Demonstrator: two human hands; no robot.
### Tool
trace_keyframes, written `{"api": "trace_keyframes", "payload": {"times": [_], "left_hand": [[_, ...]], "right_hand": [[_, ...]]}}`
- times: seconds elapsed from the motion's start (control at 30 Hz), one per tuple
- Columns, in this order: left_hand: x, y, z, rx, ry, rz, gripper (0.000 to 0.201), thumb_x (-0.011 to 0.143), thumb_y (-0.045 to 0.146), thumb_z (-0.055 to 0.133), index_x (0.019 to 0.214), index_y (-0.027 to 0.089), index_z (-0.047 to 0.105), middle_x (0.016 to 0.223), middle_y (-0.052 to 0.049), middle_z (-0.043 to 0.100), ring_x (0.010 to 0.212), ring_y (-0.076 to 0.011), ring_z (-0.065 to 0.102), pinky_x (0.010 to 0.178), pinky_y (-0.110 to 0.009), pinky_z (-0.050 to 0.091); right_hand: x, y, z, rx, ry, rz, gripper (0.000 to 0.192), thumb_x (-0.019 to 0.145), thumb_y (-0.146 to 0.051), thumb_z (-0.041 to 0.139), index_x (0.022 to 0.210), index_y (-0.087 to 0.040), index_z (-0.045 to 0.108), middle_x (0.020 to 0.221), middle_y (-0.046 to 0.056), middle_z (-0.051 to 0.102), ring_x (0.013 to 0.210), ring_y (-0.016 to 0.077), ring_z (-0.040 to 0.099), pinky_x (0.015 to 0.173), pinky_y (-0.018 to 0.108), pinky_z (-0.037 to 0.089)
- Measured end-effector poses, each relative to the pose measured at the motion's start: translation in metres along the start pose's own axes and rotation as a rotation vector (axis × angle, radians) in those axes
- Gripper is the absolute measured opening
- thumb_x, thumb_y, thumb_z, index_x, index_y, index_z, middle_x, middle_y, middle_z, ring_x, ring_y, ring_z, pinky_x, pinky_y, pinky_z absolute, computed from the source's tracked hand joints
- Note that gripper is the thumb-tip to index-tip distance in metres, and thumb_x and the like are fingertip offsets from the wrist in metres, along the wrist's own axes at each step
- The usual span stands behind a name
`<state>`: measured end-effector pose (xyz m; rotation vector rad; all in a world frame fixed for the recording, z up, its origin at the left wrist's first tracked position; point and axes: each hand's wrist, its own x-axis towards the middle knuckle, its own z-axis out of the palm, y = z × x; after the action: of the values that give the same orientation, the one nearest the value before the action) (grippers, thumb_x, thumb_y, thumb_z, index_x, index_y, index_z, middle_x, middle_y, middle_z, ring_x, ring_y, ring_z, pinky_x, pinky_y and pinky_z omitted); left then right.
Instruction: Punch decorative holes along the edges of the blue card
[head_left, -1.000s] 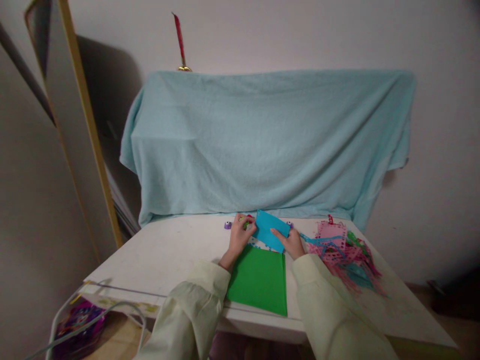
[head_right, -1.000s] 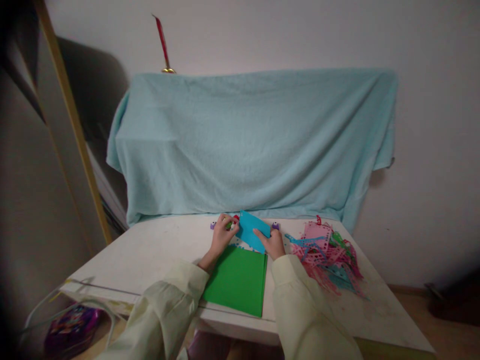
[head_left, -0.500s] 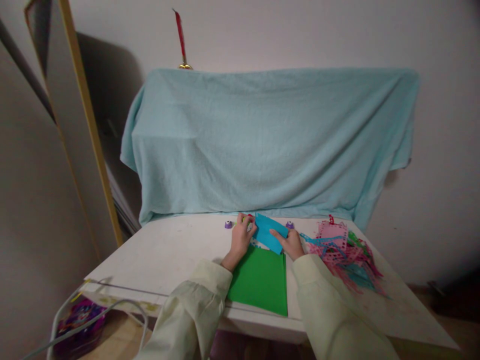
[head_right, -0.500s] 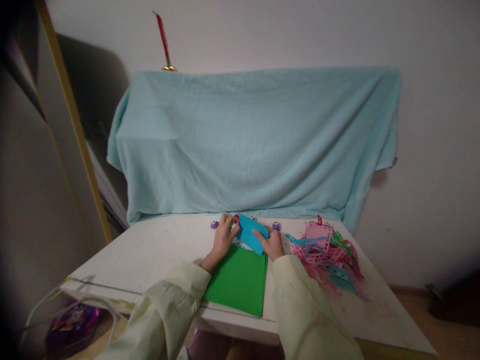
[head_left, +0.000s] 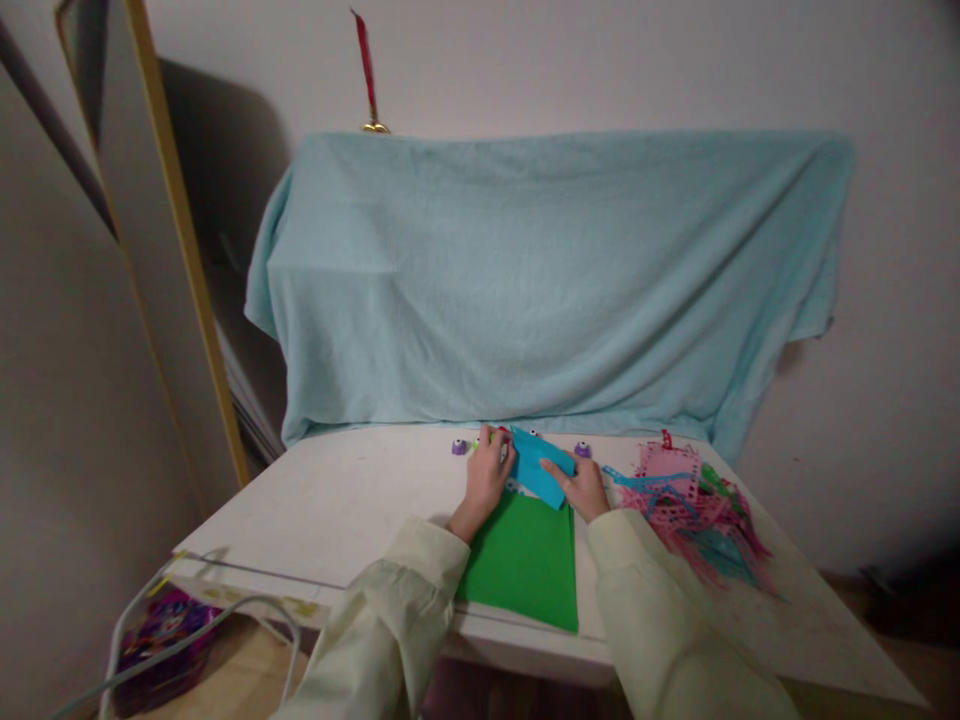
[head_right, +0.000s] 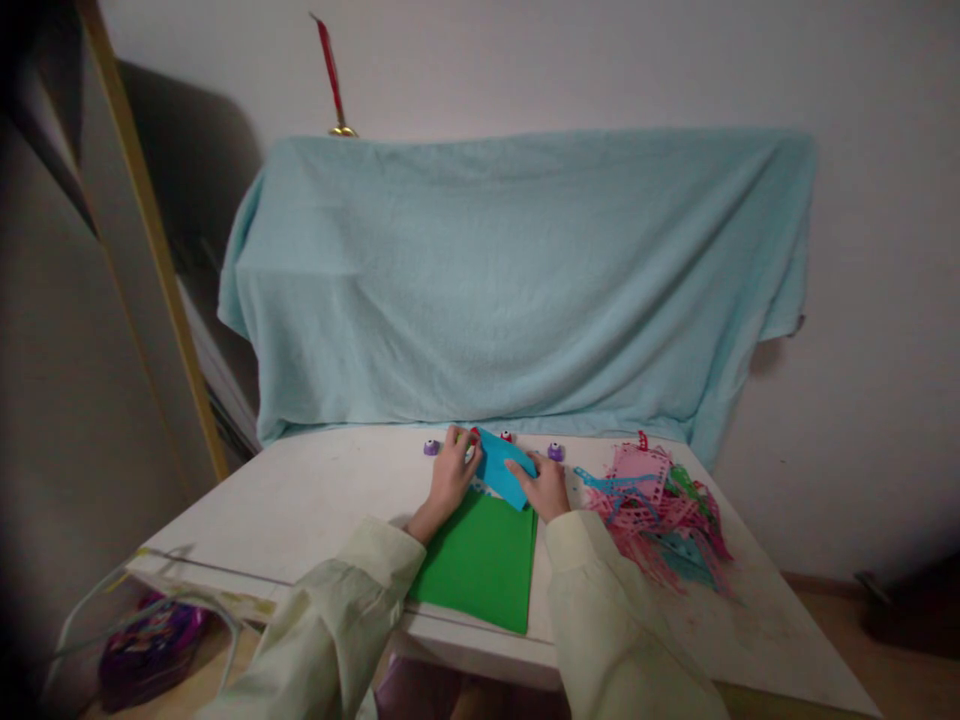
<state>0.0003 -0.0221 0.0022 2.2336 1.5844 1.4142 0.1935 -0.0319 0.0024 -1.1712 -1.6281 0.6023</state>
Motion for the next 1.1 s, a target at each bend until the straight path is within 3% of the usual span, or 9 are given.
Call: {"api": "trace_keyframes", "payload": {"times": [0.43,0.7,0.83,0.93,1.1], "left_hand": [[0.001,0.005,-0.002,0.065,-0.012,-0.024,0.017,0.094,0.027,0.04,0.106,0.021,0.051,0.109,-0.007,0.047,0.083,-0.0176,0.057,0.072,-0.027,0.044],[0.001,0.007,0.0,0.088,0.006,-0.031,0.017,0.093,0.027,0.042,0.105,0.021,0.053,0.107,-0.007,0.048,0.079,-0.0175,0.056,0.069,-0.027,0.043],[0.006,-0.009,-0.006,0.071,0.124,-0.144,0.013,0.092,0.028,0.044,0.097,0.021,0.055,0.101,-0.007,0.048,0.079,-0.0183,0.056,0.066,-0.028,0.043],[0.011,-0.021,-0.013,0.005,0.235,-0.209,0.012,0.091,0.027,0.047,0.094,0.021,0.056,0.1,-0.006,0.048,0.081,-0.0187,0.056,0.07,-0.029,0.045],[0.015,-0.017,-0.013,-0.209,0.227,-0.152,0.015,0.089,0.031,0.051,0.09,0.021,0.062,0.096,-0.006,0.052,0.088,-0.0192,0.056,0.079,-0.031,0.045]], "right_hand": [[0.001,0.003,0.001,0.004,-0.02,-0.015,0.034,0.078,-0.048,0.061,0.083,-0.015,0.07,0.076,0.008,0.071,0.066,0.021,0.062,0.058,0.026,0.047],[0.0,-0.006,0.001,0.002,-0.004,-0.017,0.032,0.074,-0.049,0.063,0.069,-0.018,0.066,0.064,0.004,0.067,0.061,0.0195,0.06,0.056,0.025,0.046],[0.0,-0.006,-0.008,0.055,0.046,0.038,0.034,0.071,-0.048,0.067,0.057,-0.017,0.062,0.057,0.004,0.064,0.055,0.0182,0.057,0.052,0.025,0.044],[0.001,-0.004,-0.015,0.157,0.115,0.12,0.033,0.07,-0.047,0.069,0.061,-0.016,0.064,0.059,0.004,0.066,0.053,0.0179,0.057,0.052,0.027,0.045],[0.003,-0.003,-0.014,0.243,0.086,0.141,0.03,0.067,-0.045,0.072,0.072,-0.015,0.07,0.07,0.005,0.071,0.06,0.0194,0.061,0.061,0.029,0.05]]}}
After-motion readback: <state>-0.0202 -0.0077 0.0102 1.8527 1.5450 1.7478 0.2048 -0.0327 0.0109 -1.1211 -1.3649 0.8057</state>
